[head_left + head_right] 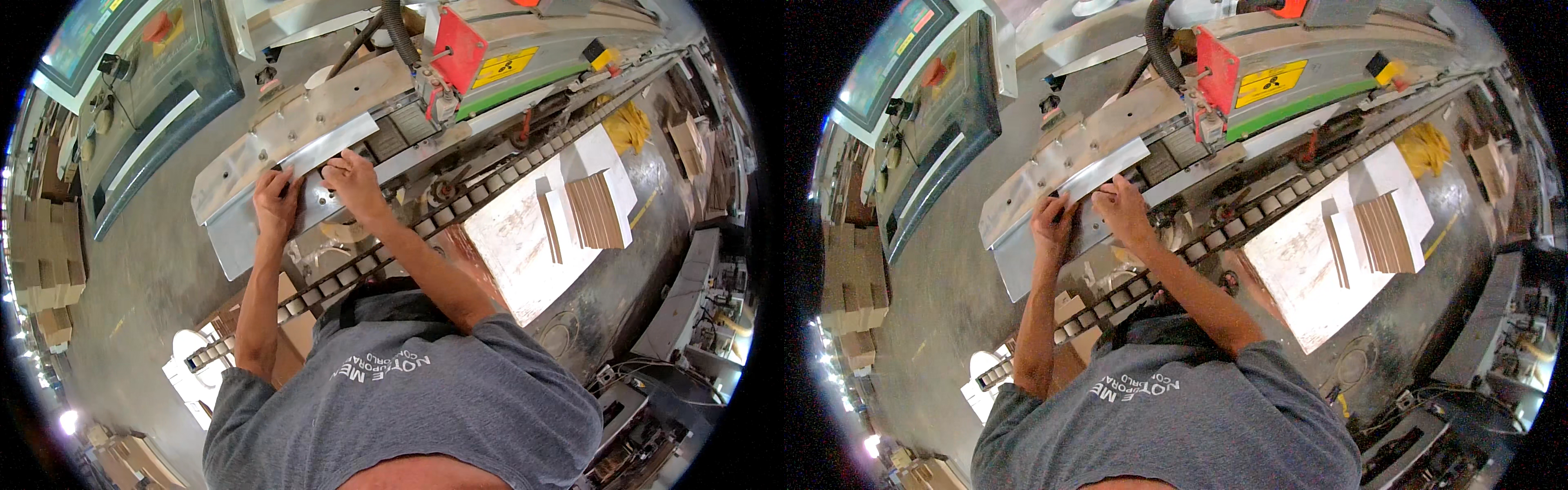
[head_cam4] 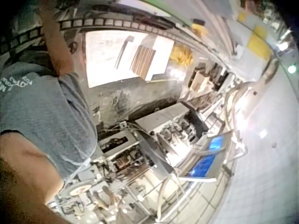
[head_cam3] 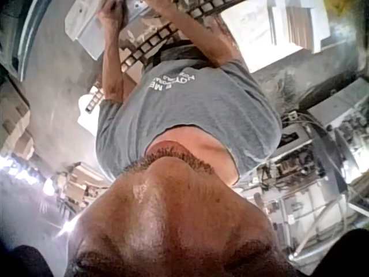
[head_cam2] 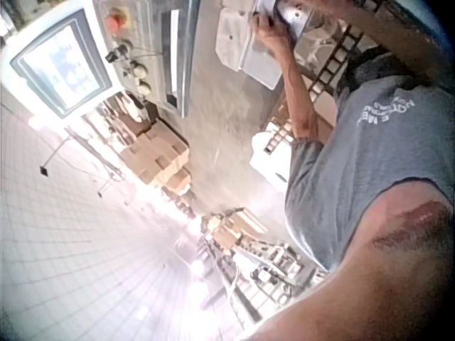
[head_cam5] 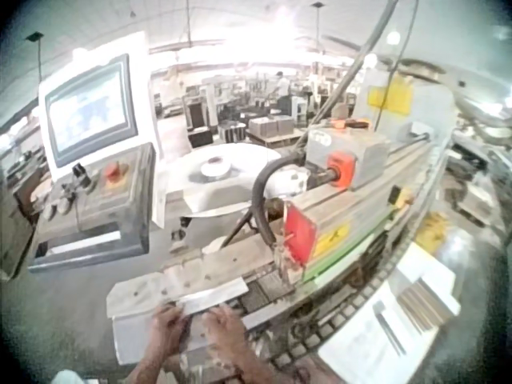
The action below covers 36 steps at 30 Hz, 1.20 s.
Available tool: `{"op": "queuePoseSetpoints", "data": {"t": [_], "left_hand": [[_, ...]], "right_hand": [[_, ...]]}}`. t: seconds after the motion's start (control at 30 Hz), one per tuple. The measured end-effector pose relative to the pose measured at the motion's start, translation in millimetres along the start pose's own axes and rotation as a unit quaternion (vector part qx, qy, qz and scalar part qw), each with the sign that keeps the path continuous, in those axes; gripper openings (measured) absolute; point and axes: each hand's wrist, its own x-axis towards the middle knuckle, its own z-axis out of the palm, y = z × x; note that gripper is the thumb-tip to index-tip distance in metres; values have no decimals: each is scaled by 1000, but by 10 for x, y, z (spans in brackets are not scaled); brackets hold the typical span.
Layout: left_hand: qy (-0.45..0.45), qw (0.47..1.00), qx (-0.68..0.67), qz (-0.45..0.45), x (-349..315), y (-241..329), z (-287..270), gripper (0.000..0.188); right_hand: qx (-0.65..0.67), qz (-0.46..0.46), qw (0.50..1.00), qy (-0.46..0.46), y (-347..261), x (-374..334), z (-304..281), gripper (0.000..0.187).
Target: The person feeds white wood panels into an edge-banding machine by placing them onto the conveyor track, then retrieves the finished panels and stacks them on a nearby cart.
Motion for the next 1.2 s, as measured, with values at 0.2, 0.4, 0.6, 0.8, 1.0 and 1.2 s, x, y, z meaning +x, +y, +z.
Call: {"op": "queuePoseSetpoints", "data": {"t": [0.2,0.4,0.6,0.8,1.0,1.2], "left_hand": [[-1,1000,8,23,145,121,332,26],[-18,1000,-2,15,342,397,662,24],[-45,998,-29,22,599,700,1104,19],[-34,996,-83,24,693,642,1696,22],[-56,996,-6,68,907,1068,1878,36],[-77,997,-24,8,558,1131,1370,36]], "right_hand": [[39,-12,999,11,-184,92,-336,22],[-37,-11,998,46,-188,328,-738,21],[-43,-34,995,81,-347,297,-1086,13],[-151,-106,978,98,-759,-645,-1746,41],[-505,-15,772,385,-818,-1491,-3456,48],[-705,120,641,278,-310,-1934,-4343,59]]}}
